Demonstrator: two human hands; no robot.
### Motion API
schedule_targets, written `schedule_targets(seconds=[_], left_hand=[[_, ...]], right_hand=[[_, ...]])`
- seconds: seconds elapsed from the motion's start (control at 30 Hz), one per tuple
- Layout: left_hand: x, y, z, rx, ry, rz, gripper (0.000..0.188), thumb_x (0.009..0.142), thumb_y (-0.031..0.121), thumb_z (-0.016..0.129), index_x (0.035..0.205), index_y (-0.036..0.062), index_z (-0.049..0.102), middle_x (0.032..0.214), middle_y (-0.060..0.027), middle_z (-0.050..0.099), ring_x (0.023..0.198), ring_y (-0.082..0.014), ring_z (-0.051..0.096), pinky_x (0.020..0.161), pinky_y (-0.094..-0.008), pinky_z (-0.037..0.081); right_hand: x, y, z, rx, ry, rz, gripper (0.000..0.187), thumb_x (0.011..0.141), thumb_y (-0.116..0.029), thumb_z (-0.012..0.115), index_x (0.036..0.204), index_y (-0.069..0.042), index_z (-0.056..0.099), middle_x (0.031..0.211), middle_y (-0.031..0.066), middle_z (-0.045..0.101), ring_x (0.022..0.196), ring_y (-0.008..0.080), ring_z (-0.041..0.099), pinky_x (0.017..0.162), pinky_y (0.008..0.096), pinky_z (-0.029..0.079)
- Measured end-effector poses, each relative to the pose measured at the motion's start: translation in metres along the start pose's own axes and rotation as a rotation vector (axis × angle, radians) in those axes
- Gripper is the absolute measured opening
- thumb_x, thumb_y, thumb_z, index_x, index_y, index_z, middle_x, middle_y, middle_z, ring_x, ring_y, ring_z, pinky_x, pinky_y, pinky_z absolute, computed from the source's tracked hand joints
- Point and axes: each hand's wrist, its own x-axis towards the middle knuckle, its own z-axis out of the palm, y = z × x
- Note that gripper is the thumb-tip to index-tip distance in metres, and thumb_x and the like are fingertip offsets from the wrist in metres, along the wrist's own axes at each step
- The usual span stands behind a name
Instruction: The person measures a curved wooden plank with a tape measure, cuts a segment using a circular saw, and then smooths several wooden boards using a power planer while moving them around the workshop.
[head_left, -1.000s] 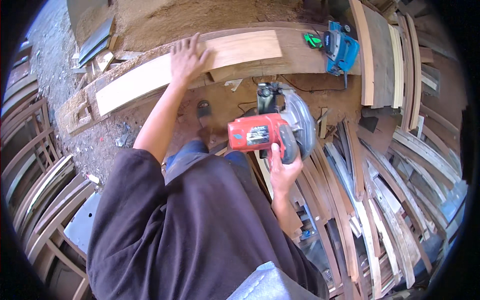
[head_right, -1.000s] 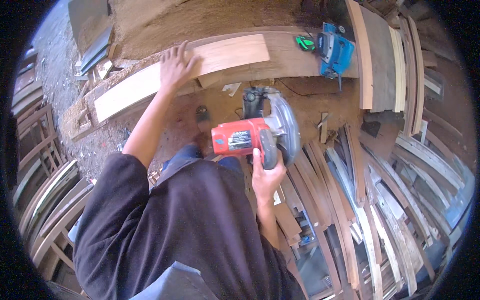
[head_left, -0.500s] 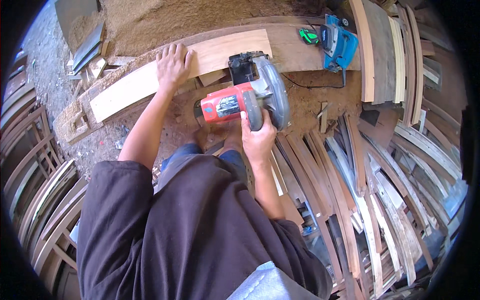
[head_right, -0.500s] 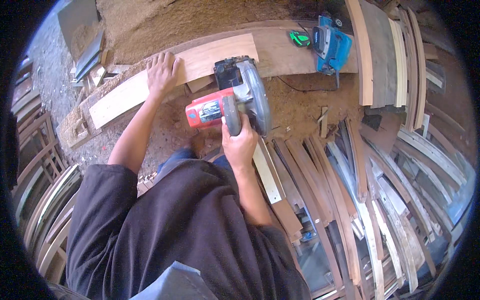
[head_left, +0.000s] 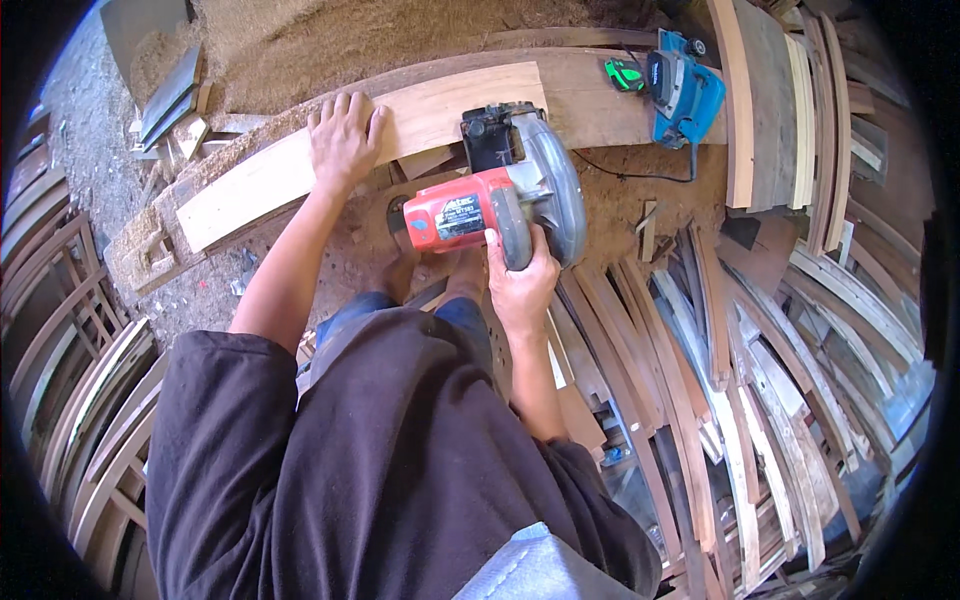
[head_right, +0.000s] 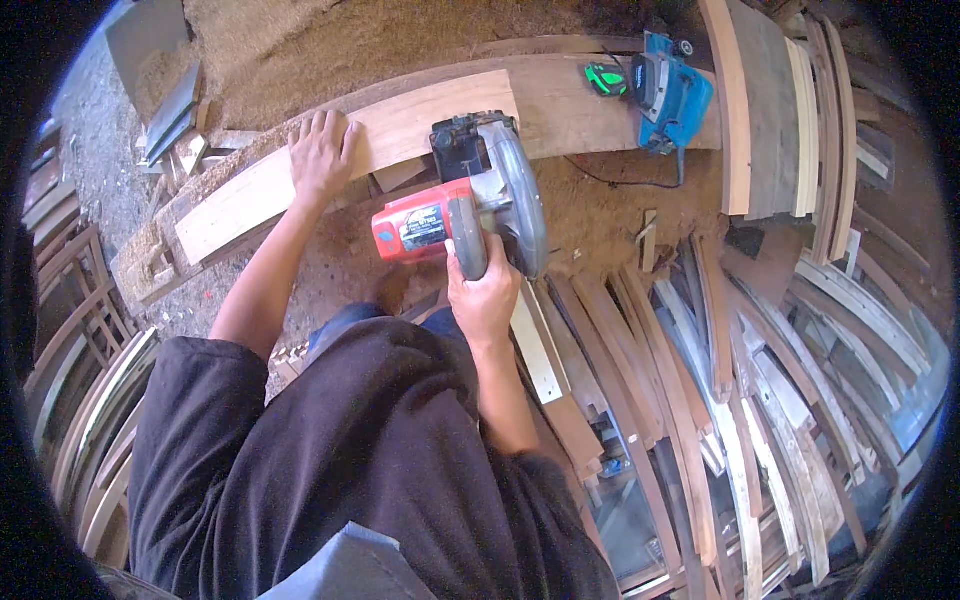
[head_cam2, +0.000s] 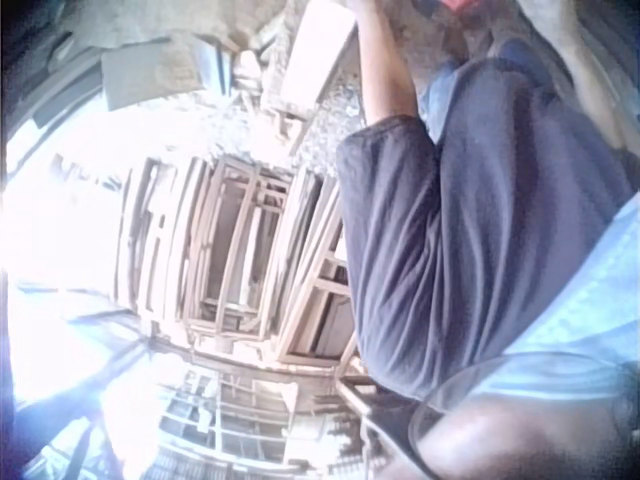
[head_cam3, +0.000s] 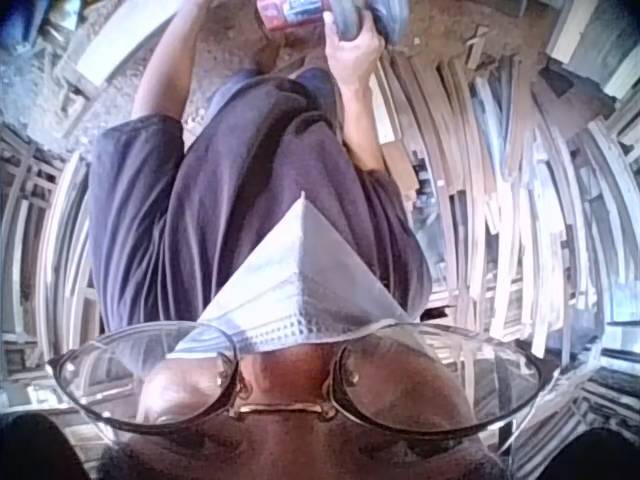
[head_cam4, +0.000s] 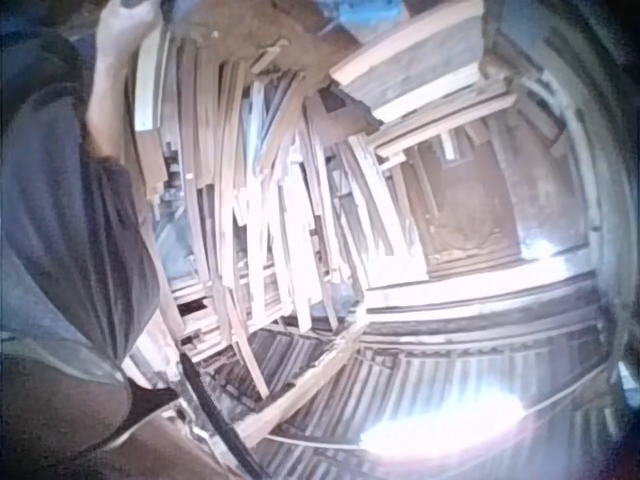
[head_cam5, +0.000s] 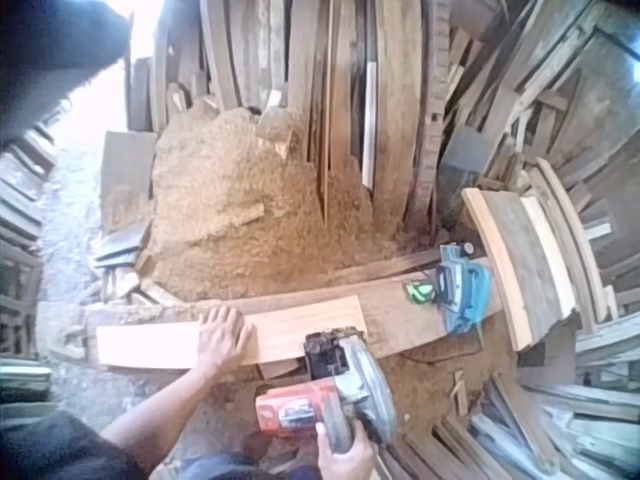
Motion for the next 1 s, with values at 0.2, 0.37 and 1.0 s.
schedule_targets(seconds=[0.2,0.37,1.0], left_hand=[[0.0,0.001,-0.001,-0.034,0.009,0.007,0.044,0.104,0.05,0.051,0.113,0.0088,0.062,0.113,-0.0146,0.065,0.114,-0.0361,0.061,0.097,-0.0537,0.043],[0.003,0.001,-0.003,-0.054,-0.015,0.001,0.04,0.104,0.048,0.051,0.112,0.0095,0.061,0.112,-0.0142,0.064,0.113,-0.0368,0.06,0.096,-0.0538,0.043],[0.003,0.0,-0.008,-0.071,-0.01,-0.004,0.04,0.102,0.048,0.055,0.11,0.0108,0.065,0.106,-0.011,0.065,0.103,-0.0327,0.062,0.09,-0.053,0.043]], right_hand=[[0.01,-0.005,0.0,-0.015,-0.071,0.027,0.024,0.091,-0.016,0.08,0.1,-0.001,0.062,0.083,0.0238,0.07,0.081,0.0465,0.071,0.068,0.047,0.054],[0.02,-0.007,0.004,0.005,-0.078,0.029,0.022,0.091,-0.013,0.08,0.098,-0.002,0.062,0.079,0.0224,0.069,0.078,0.0449,0.072,0.066,0.0446,0.054],[0.011,0.0,0.008,-0.03,-0.061,0.056,0.024,0.091,-0.016,0.08,0.093,-0.002,0.061,0.073,0.0191,0.066,0.066,0.038,0.071,0.062,0.0425,0.052]])
